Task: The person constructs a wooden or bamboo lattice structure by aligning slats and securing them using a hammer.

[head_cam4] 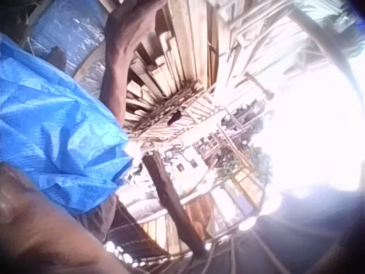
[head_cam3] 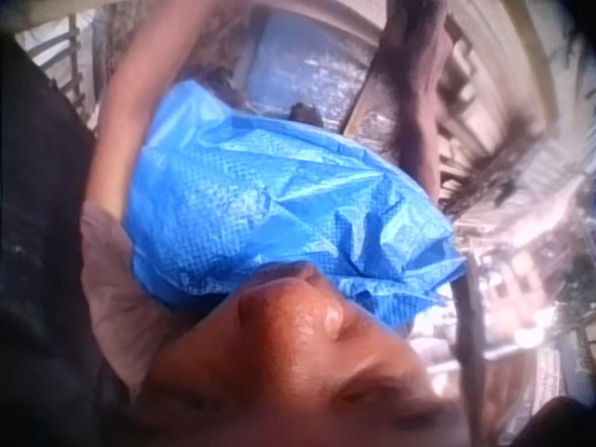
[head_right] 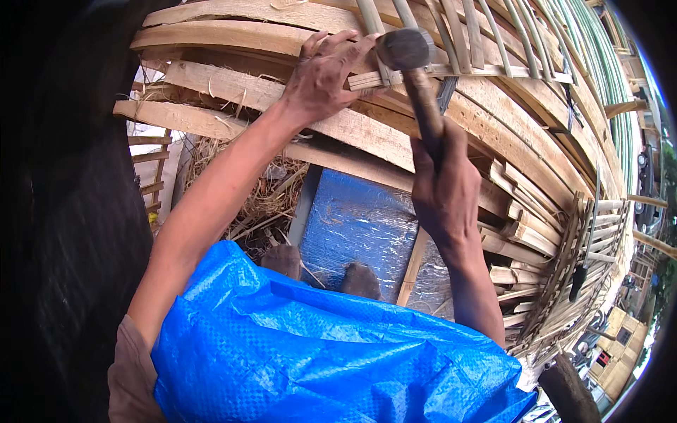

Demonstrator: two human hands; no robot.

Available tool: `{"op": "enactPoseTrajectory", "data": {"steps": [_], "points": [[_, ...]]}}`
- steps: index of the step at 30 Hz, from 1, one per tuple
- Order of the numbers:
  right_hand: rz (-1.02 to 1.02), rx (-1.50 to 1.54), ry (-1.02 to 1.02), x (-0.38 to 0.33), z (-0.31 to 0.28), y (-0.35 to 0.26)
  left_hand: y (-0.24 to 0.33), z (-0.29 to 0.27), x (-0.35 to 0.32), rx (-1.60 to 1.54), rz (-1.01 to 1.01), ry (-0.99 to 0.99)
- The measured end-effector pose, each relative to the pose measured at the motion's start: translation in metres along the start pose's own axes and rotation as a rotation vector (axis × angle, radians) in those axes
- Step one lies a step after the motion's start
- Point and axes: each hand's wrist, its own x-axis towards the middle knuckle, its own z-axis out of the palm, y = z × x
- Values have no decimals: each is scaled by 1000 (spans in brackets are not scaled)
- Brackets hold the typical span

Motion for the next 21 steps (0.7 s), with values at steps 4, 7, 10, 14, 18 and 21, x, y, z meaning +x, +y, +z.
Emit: {"op": "enactPoseTrajectory", "data": {"steps": [4,7,10,14,18,21], "points": [[-379,229,278,-11,7,32,2,0,-1,92,-7,-117],[-246,-46,108,-9,20,44,5,3,4,18,-6,-47],[-7,-117,-53,-3,11,26,0,3,6,16,15,-20],[7,67,106,-5,-24,-9,-2,3,-6,70,-18,-108],[-309,186,267,-1,-2,32,3,-2,1,39,7,-69],[-100,-33,13,0,12,32,6,-1,3,2,-1,-20]]}}
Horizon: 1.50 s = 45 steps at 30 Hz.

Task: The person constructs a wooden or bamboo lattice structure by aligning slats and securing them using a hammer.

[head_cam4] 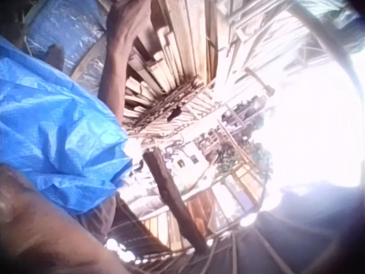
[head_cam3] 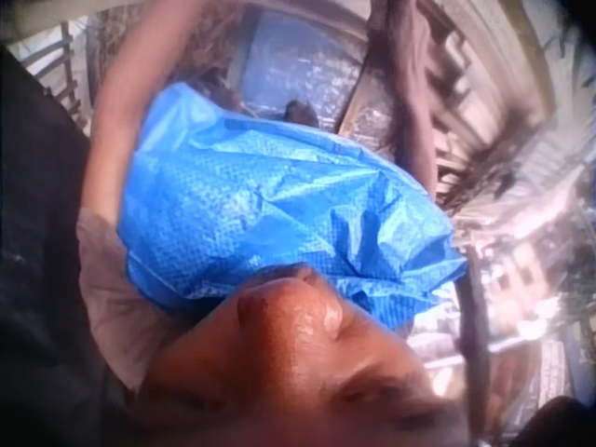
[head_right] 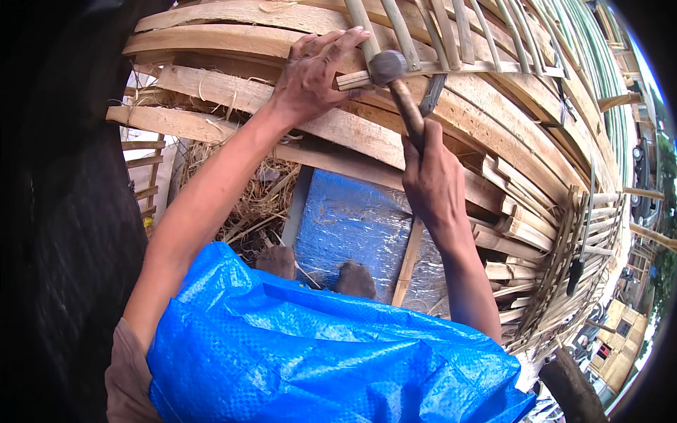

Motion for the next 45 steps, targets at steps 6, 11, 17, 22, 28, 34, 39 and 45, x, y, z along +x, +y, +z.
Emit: {"op": "enactPoseTrajectory", "data": {"steps": [6,11,17,22,28,34,39,45], "points": [[183,61,127,8,-45,-31,-10,5,-8,27,19,-8],[-175,327,339,5,-24,-15,-5,2,-6,38,20,4],[174,126,-59,4,-4,-16,-3,-2,-7,74,-6,4],[236,323,78,-19,-23,-16,-7,0,-5,28,44,52],[427,379,50,-70,-28,6,-7,-12,12,217,216,-136],[587,370,-60,-116,-19,22,-17,-26,49,208,679,-259],[572,433,-109,-133,-21,21,-12,-29,76,164,857,-556],[574,492,-94,-136,-19,19,-4,-42,89,269,896,-621]]}}
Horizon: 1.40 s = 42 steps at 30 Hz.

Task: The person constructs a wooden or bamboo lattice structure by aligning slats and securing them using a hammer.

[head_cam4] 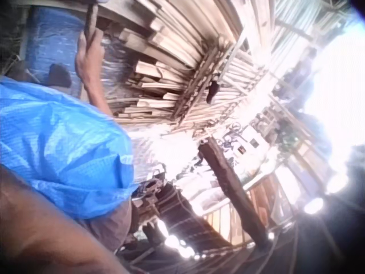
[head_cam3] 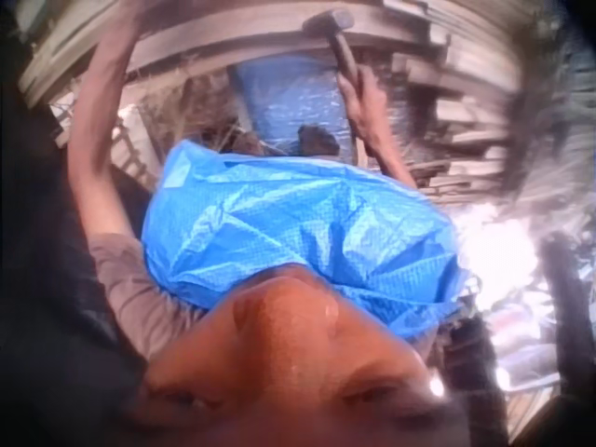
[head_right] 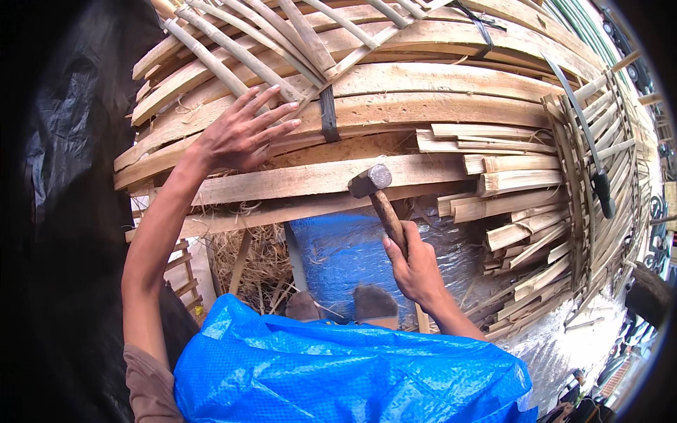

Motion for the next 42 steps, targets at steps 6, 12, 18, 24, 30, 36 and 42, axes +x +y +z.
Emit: {"op": "enactPoseTrajectory", "data": {"steps": [6,12,18,24,30,36,42], "points": [[40,45,-28,-1,-2,-2,-3,0,0,10,50,16],[73,61,-48,-6,-4,-1,-2,-1,-1,-85,130,88],[75,100,-57,-17,6,11,-2,-3,-10,-173,-71,76],[24,35,-133,-37,29,49,20,-18,-38,-169,-153,-41],[93,171,-155,-72,71,126,79,-21,-51,-267,-209,-9],[124,151,-62,-73,67,140,132,-13,-90,-286,-255,-175],[183,97,-117,-70,64,135,124,-17,-101,-293,-313,-212]]}}
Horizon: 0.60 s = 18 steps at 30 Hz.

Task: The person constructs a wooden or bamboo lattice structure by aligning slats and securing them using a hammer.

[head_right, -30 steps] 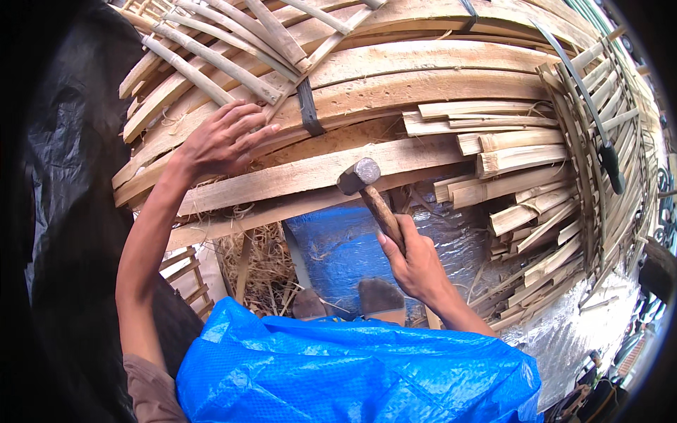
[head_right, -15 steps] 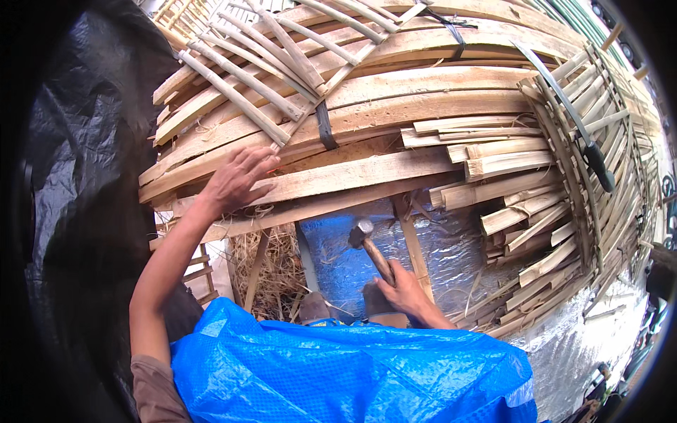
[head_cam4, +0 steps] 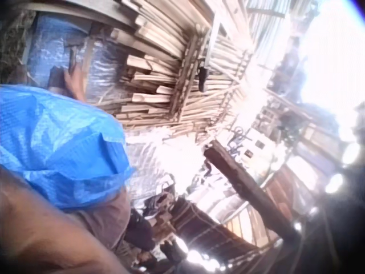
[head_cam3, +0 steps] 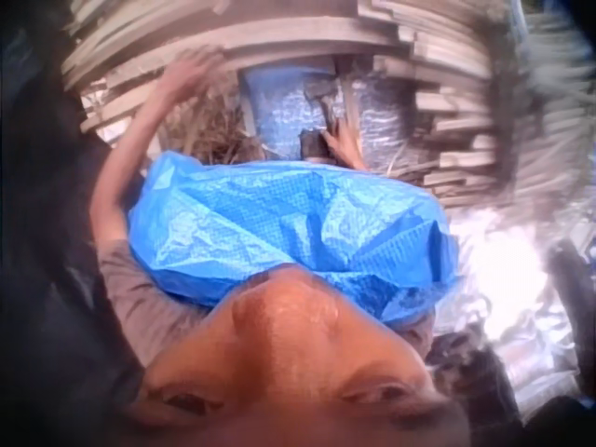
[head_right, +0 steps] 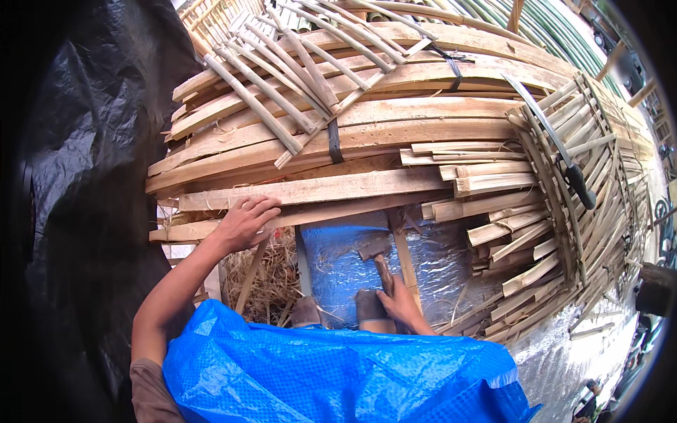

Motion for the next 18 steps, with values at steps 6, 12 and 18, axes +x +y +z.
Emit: {"op": "enactPoseTrajectory", "data": {"steps": [6,12,18], "points": [[-77,-541,-61,-4,-24,-20,-13,-3,15,8,-9,126],[-273,-639,-249,46,-172,-183,-20,6,30,-153,-52,325],[-197,182,155,198,-264,-286,-25,44,43,-204,-112,565]]}}
